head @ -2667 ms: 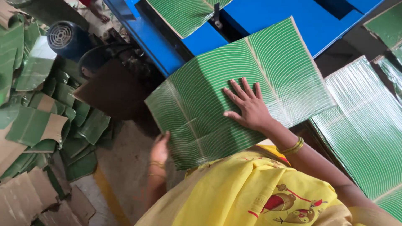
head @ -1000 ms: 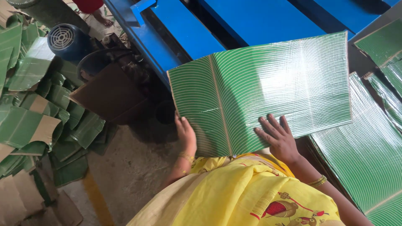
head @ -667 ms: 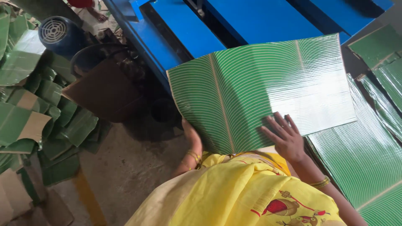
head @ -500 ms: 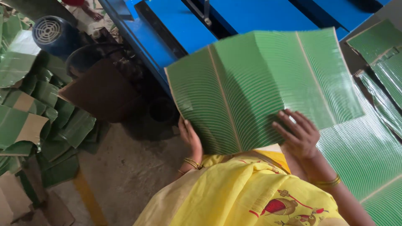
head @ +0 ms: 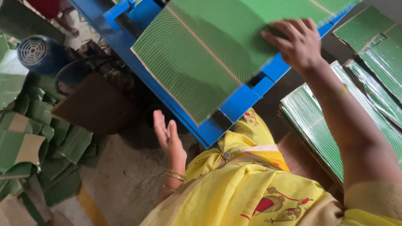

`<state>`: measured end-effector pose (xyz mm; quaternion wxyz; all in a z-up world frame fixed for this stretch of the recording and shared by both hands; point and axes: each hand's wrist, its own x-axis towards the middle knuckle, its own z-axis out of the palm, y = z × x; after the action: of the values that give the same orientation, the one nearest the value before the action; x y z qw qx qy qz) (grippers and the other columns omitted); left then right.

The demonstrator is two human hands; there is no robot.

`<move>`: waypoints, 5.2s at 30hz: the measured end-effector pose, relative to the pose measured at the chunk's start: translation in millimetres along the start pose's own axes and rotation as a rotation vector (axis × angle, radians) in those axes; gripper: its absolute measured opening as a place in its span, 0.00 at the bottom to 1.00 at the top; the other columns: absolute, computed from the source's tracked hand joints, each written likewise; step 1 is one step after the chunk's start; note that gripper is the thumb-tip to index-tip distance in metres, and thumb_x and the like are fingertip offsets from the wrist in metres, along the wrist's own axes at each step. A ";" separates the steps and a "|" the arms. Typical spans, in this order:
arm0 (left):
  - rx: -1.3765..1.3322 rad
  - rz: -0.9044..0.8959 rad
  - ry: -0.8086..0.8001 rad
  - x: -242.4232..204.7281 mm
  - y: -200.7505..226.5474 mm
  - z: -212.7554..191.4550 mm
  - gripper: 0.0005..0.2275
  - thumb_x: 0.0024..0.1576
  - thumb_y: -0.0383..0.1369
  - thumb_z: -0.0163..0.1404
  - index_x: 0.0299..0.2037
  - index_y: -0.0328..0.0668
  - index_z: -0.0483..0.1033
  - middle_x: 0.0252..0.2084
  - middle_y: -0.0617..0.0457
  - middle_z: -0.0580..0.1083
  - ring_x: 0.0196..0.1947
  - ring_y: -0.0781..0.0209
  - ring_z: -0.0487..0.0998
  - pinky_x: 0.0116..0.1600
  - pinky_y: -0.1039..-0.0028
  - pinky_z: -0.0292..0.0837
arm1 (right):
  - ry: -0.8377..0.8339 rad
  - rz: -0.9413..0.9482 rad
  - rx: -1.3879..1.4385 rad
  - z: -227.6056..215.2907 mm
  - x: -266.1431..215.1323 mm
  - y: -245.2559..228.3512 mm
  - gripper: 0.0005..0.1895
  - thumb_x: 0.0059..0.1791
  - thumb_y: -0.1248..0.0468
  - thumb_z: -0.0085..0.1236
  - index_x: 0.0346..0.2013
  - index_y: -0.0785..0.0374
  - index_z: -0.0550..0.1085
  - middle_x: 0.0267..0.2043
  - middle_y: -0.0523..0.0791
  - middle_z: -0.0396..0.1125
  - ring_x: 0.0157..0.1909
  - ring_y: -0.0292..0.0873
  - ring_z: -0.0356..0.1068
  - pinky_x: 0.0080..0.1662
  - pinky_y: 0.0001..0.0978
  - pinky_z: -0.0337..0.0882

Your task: Operating a machinery to process leaf-patterned paper sheets into plates.

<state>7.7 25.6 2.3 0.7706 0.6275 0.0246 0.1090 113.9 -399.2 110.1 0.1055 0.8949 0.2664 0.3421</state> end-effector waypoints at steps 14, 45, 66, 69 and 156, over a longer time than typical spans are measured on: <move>0.222 -0.145 0.170 -16.0 -21.2 -39.3 0.23 0.64 0.27 0.45 0.70 0.36 0.60 0.75 0.45 0.60 0.75 0.54 0.58 0.73 0.64 0.57 | -0.502 0.639 0.466 220.1 7.5 30.8 0.41 0.41 0.76 0.50 0.61 0.30 0.73 0.74 0.44 0.57 0.76 0.52 0.51 0.65 0.67 0.46; 0.235 0.138 -0.054 0.8 35.1 1.1 0.22 0.68 0.25 0.45 0.72 0.31 0.58 0.76 0.46 0.59 0.76 0.56 0.60 0.76 0.63 0.55 | -0.744 1.248 0.330 56.4 -362.2 -142.2 0.63 0.44 0.30 0.60 0.75 0.69 0.47 0.78 0.64 0.36 0.80 0.65 0.32 0.71 0.59 0.41; 0.079 0.052 -0.046 -5.8 56.0 -24.5 0.20 0.67 0.30 0.46 0.69 0.33 0.63 0.73 0.42 0.64 0.74 0.51 0.63 0.74 0.59 0.60 | -0.343 0.988 -0.048 -54.4 -207.3 -80.5 0.15 0.56 0.63 0.58 0.58 0.50 0.78 0.41 0.47 0.76 0.37 0.50 0.75 0.35 0.42 0.72; -0.052 -0.054 -0.156 -1.5 65.3 -22.0 0.22 0.67 0.33 0.46 0.70 0.33 0.63 0.71 0.38 0.66 0.70 0.48 0.68 0.70 0.60 0.67 | -0.274 0.846 -0.067 -137.8 -89.4 -95.8 0.16 0.57 0.68 0.57 0.59 0.53 0.78 0.46 0.47 0.75 0.36 0.50 0.74 0.35 0.41 0.72; -0.099 -0.221 -0.332 -14.5 28.0 2.9 0.12 0.68 0.36 0.51 0.55 0.36 0.72 0.40 0.59 0.73 0.36 0.74 0.71 0.42 0.81 0.69 | 0.319 0.348 0.027 -86.5 -63.5 -51.3 0.13 0.54 0.68 0.54 0.47 0.61 0.84 0.50 0.48 0.79 0.53 0.48 0.79 0.52 0.43 0.77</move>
<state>-9.8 25.3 28.7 0.8013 0.5915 -0.0393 -0.0800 -4.3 -390.7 120.1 -0.0104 0.8632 0.1258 0.4888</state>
